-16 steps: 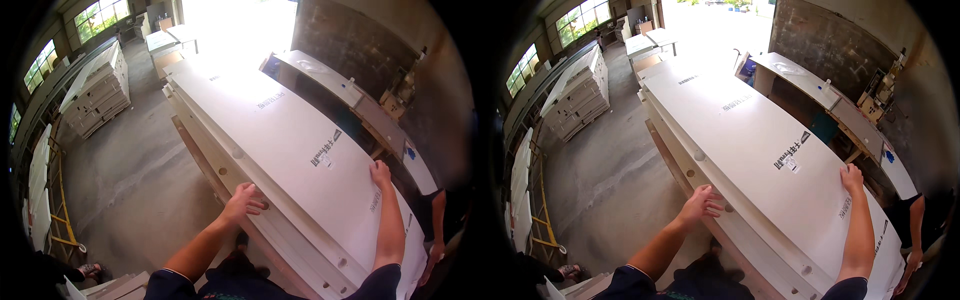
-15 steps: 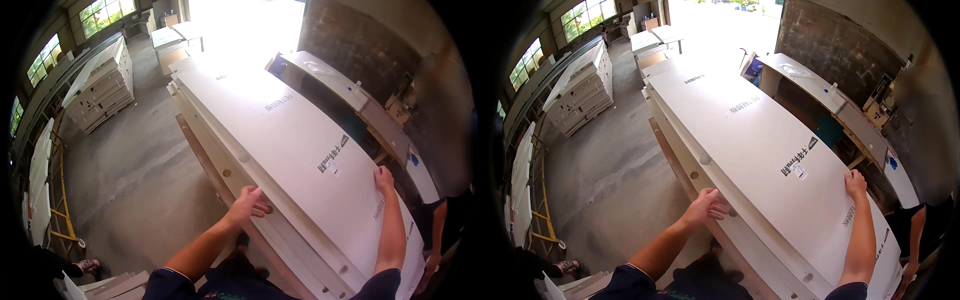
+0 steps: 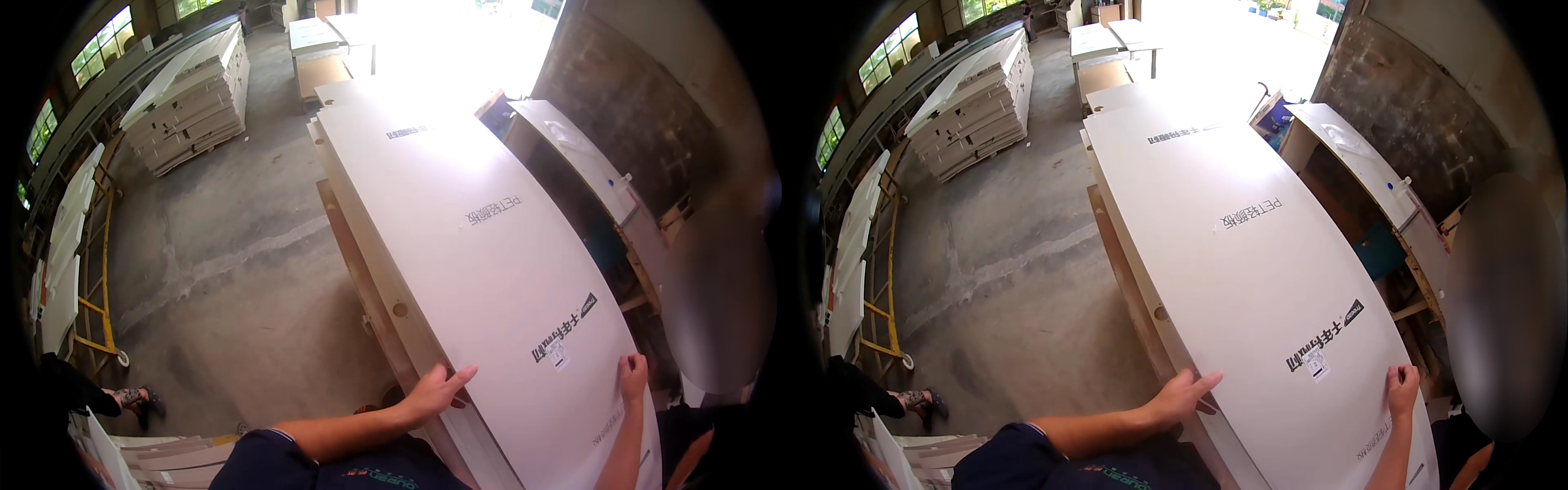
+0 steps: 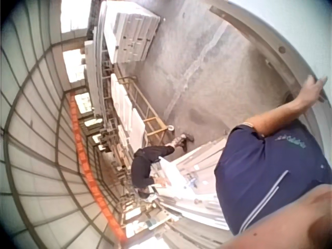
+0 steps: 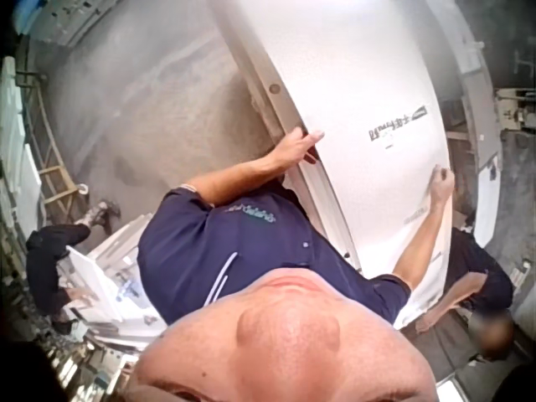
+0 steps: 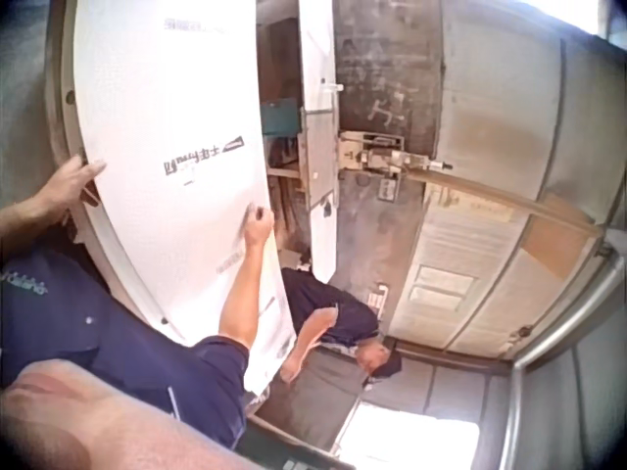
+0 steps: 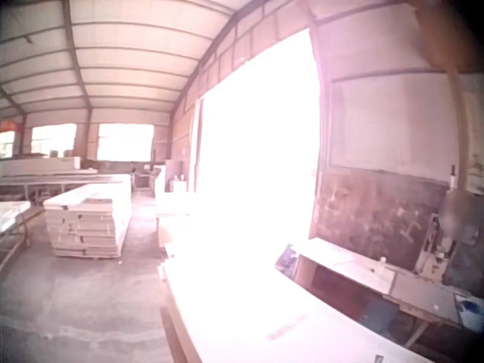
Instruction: The person lifts and stacks large white cabinet doors on a workbench. They then pick up small white plastic caps and insert them into the pre-drilled holes on the doors. A coworker wipes the surface of the doors and applies sealant to the edges.
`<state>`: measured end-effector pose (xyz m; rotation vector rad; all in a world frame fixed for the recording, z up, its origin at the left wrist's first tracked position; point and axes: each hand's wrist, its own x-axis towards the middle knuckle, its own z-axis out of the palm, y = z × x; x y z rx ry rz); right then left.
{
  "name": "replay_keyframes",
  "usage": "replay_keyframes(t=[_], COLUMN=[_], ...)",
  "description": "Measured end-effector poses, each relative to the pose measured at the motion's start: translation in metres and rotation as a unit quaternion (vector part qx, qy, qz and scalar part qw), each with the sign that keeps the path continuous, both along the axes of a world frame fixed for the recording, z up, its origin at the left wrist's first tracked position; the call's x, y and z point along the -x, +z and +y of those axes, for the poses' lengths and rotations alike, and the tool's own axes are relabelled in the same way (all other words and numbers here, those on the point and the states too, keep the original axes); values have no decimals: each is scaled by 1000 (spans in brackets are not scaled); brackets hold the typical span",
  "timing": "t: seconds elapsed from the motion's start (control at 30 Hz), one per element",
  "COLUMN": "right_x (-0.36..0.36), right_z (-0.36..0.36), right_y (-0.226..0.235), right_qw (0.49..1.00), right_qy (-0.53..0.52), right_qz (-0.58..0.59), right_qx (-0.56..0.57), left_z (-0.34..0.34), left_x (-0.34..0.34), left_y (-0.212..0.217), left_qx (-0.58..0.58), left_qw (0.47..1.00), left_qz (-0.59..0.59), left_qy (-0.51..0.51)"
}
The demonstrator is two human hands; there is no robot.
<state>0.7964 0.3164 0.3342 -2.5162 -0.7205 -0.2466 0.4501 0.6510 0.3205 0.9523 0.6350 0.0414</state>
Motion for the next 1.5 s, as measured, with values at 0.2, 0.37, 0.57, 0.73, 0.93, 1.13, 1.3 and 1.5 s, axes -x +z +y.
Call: replay_keyframes(t=[0.2,0.37,0.57,0.73,0.93,1.13,1.3,1.5], right_x=[49,97,115,120,173,250,296,338], right_z=[6,19,27,30,63,163,279,407], right_y=[9,46,64,66,56,96,142,179], right_qw=[993,974,931,909,894,914,927,937], right_qy=[-21,-53,-62,-104,-208,-184,-167,-107], right_qz=[101,221,358,403,389,340,311,297], right_qx=[-52,-20,-36,22,-78,-125,-127,-150], left_z=[-30,-26,-25,-5,51,158,274,389], left_x=[28,57,86,106,149,208,244,288], left_y=[-7,7,-2,3,2,26,44,72], left_qx=[129,207,216,226,207,225,238,248], left_qw=[985,964,951,946,955,942,939,929], left_qz=[-52,-80,-159,-187,-192,-241,-245,-267], left_qy=[102,145,155,135,95,57,38,70])
